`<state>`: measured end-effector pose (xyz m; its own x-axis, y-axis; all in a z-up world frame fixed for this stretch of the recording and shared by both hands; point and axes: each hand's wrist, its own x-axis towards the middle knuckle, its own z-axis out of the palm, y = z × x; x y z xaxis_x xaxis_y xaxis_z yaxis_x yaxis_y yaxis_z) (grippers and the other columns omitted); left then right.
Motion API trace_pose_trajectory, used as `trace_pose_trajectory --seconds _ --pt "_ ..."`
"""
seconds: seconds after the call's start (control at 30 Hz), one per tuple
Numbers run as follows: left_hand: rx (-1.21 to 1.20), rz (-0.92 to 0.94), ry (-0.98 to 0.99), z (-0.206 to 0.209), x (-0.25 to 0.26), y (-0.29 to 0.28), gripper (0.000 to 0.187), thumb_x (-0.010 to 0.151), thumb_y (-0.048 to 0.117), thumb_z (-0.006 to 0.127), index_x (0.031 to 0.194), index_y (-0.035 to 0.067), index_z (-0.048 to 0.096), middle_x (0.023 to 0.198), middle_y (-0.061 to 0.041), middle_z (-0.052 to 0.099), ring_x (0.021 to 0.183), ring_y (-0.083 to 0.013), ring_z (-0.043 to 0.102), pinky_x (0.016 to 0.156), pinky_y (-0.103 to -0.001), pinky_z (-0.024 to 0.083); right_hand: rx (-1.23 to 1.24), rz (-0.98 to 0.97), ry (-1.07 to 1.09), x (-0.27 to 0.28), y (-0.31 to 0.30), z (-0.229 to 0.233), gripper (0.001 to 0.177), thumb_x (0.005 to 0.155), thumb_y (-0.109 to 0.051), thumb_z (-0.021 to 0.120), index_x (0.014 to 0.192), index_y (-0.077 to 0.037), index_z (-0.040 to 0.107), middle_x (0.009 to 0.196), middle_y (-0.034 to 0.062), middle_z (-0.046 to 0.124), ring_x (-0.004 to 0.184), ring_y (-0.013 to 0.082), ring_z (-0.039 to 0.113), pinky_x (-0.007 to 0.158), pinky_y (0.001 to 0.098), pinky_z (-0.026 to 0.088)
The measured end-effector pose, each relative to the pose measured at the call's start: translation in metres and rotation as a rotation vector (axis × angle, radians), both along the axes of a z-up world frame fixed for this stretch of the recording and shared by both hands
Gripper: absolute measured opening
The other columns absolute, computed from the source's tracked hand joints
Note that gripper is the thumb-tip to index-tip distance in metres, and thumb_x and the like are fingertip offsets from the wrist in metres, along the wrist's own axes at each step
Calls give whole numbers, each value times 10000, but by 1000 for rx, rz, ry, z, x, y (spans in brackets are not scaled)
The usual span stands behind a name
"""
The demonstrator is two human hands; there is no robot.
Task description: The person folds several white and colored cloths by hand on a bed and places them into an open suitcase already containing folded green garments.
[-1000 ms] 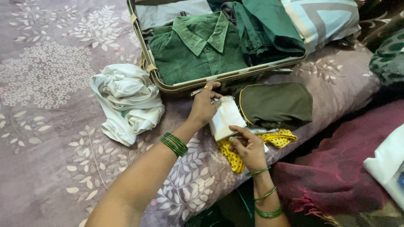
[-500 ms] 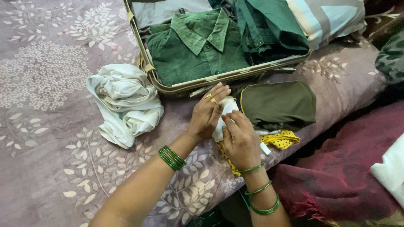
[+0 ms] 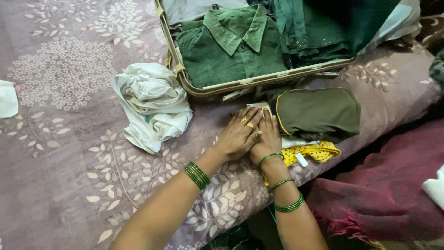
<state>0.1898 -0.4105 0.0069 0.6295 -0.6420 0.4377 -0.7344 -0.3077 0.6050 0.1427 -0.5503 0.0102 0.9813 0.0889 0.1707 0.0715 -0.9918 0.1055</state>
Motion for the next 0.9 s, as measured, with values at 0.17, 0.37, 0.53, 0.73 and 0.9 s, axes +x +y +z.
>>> trace_pose_trajectory --seconds 0.17,0.37,0.53,0.73,0.9 --pt "23 29 -33 -8 0 4 668 1068 478 360 1565 31 361 1638 -228 346 1531 -420 275 1253 -563 181 -35 -13 1 2 -6 -12 758 909 -307 505 1593 -60 292 1658 156 252 1538 345 148 1238 465 124" --pt "29 67 -38 -15 -11 35 623 1065 437 384 1536 31 426 1605 -220 385 1520 -408 295 1242 -554 207 36 11 -53 6 -5 -3 676 968 -316 520 1546 1 367 1639 180 317 1532 357 231 1227 485 210" --pt "-71 108 0 -1 -26 75 531 1056 361 431 1456 32 548 1579 -193 457 1523 -396 323 1244 -530 241 109 -1 -130 -2 22 31 623 914 -302 624 1429 32 515 1532 210 464 1458 391 360 1184 508 301" --pt "-165 109 56 22 -48 128 467 1088 343 431 1375 34 633 1552 -196 496 1524 -394 335 1245 -469 278 267 239 -249 -22 77 62 579 896 -170 675 1402 75 536 1463 253 532 1418 430 434 1178 502 347" --pt "-209 169 174 32 -60 170 472 1096 364 409 1351 50 651 1531 -168 525 1531 -364 360 1229 -431 321 384 346 -230 -28 122 61 531 897 -138 680 1391 24 573 1441 225 576 1391 420 486 1167 490 375"
